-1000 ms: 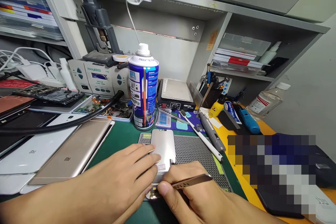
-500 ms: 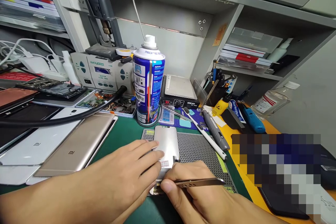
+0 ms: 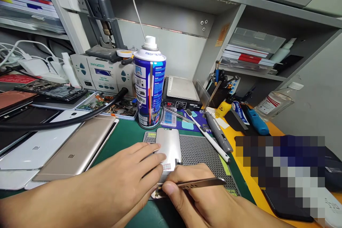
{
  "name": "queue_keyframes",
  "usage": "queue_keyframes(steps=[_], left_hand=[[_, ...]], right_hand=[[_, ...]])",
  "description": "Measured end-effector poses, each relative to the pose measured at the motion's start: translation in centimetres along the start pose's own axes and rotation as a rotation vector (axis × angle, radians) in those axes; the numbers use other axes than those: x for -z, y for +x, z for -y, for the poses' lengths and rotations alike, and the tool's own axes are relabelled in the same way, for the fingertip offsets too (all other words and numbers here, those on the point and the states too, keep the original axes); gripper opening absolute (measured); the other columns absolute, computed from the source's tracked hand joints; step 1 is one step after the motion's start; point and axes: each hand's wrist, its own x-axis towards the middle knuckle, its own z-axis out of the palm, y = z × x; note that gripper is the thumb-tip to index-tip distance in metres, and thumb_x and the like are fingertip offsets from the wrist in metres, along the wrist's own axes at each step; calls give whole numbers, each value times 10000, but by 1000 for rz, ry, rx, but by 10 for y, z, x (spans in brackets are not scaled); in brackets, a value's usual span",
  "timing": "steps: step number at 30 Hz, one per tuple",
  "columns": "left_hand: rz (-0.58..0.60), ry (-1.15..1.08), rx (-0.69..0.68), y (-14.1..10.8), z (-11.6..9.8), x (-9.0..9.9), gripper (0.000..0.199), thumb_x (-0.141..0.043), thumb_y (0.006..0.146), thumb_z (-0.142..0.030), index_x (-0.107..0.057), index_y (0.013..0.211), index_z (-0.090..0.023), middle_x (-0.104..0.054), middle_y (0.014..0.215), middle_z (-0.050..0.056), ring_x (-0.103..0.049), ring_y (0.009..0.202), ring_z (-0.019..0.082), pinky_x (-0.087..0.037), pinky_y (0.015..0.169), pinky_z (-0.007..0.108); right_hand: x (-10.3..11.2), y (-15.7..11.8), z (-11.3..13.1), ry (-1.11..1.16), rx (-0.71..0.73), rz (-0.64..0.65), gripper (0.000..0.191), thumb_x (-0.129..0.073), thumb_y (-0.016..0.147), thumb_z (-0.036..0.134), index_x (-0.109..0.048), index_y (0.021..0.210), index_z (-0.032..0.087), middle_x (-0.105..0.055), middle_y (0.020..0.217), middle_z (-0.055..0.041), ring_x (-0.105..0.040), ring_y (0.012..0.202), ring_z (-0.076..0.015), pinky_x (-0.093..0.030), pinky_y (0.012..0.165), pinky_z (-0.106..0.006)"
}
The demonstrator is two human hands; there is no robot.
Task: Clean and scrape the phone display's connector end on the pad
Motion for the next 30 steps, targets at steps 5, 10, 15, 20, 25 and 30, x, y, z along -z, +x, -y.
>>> queue_keyframes(steps=[5,10,15,20,25,30], left_hand=[[-13,12,-3,1,-1,1,320,-499,1037,-225,-640,1293,-95,-659,1194,144,-595,1189,382,-549,965,520],[-14,15,-4,1,0,0,308,-517,1026,-232,-648,1271,-98,-664,1182,145,-600,1172,377,-538,973,521],[-20,21,-3,-1,-1,0,299,-541,1016,-235,-648,1259,-100,-670,1165,150,-597,1182,373,-520,1008,519],[-1,10,-5,0,0,1,281,-536,1010,-234,-661,1226,-105,-661,1153,151,-594,1170,378,-519,1014,533],[18,5,-13,1,0,1,250,-522,1023,-237,-664,1190,-118,-647,1099,136,-594,1147,373,-511,1023,540],[9,-16,10,1,-1,0,216,-513,1025,-228,-643,1155,-115,-632,1087,131,-590,1128,374,-499,1033,543]], right_hand=[[1,1,1,22,-10,13,412,-286,1198,338,-583,943,208,-668,758,2,-613,654,-126,-525,631,-205],[0,1,1,23,-13,3,392,-308,1196,340,-584,946,215,-675,763,11,-619,658,-125,-526,641,-207],[1,0,1,15,2,-17,368,-327,1190,312,-590,952,215,-681,767,6,-632,667,-132,-532,658,-215],[-1,0,0,32,-8,10,341,-363,1175,277,-594,935,206,-669,763,-1,-617,663,-135,-525,638,-221],[-1,1,-2,28,-1,16,306,-360,1175,272,-580,971,213,-659,770,9,-610,668,-131,-526,636,-216],[0,-3,-4,-28,41,9,261,-362,1179,275,-559,1014,228,-674,797,14,-639,684,-126,-542,673,-222]])
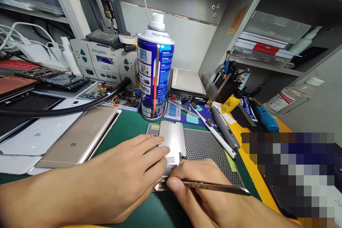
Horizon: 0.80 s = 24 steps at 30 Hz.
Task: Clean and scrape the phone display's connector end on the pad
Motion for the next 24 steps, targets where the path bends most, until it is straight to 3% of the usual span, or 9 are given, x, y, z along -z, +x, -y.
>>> queue_keyframes(steps=[7,14,24], left_hand=[[-32,11,9,0,1,-1,202,-541,1018,-231,-644,1146,-113,-634,1112,136,-587,1138,372,-493,1018,522],[-16,6,-2,0,0,0,191,-559,1003,-231,-656,1125,-121,-636,1058,126,-594,1108,361,-485,1024,516],[-10,-5,4,-1,1,-1,198,-532,1012,-225,-646,1132,-117,-625,1071,127,-587,1112,367,-481,1036,526]], right_hand=[[-3,-1,-3,-34,25,40,214,-345,1179,233,-544,1102,229,-705,822,4,-705,703,-137,-548,668,-243],[0,-2,-3,-20,17,20,214,-371,1157,189,-563,1069,226,-708,807,5,-700,676,-142,-542,653,-252],[0,2,2,-43,4,6,318,-335,1188,276,-572,981,230,-685,767,26,-657,639,-118,-533,642,-223]])
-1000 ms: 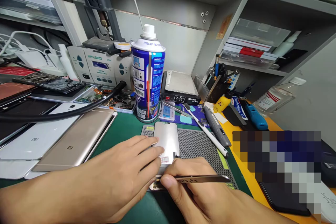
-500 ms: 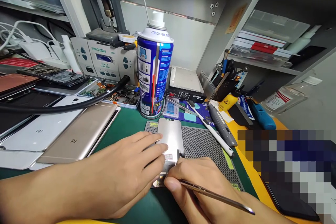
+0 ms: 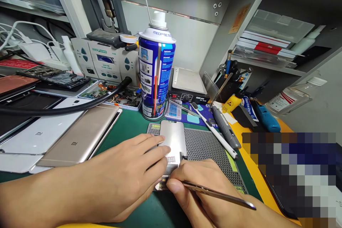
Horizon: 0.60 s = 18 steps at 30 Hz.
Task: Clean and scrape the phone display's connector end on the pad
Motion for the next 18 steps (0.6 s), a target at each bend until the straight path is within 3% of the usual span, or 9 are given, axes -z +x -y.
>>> queue_keyframes(steps=[18], left_hand=[[-1,-2,-7,0,0,-1,207,-518,1015,-207,-655,1139,-113,-640,1108,139,-590,1139,382,-491,1028,545]], right_hand=[[1,-3,-3,8,27,12,284,-311,1193,265,-562,1067,226,-701,805,8,-693,699,-133,-537,686,-244]])
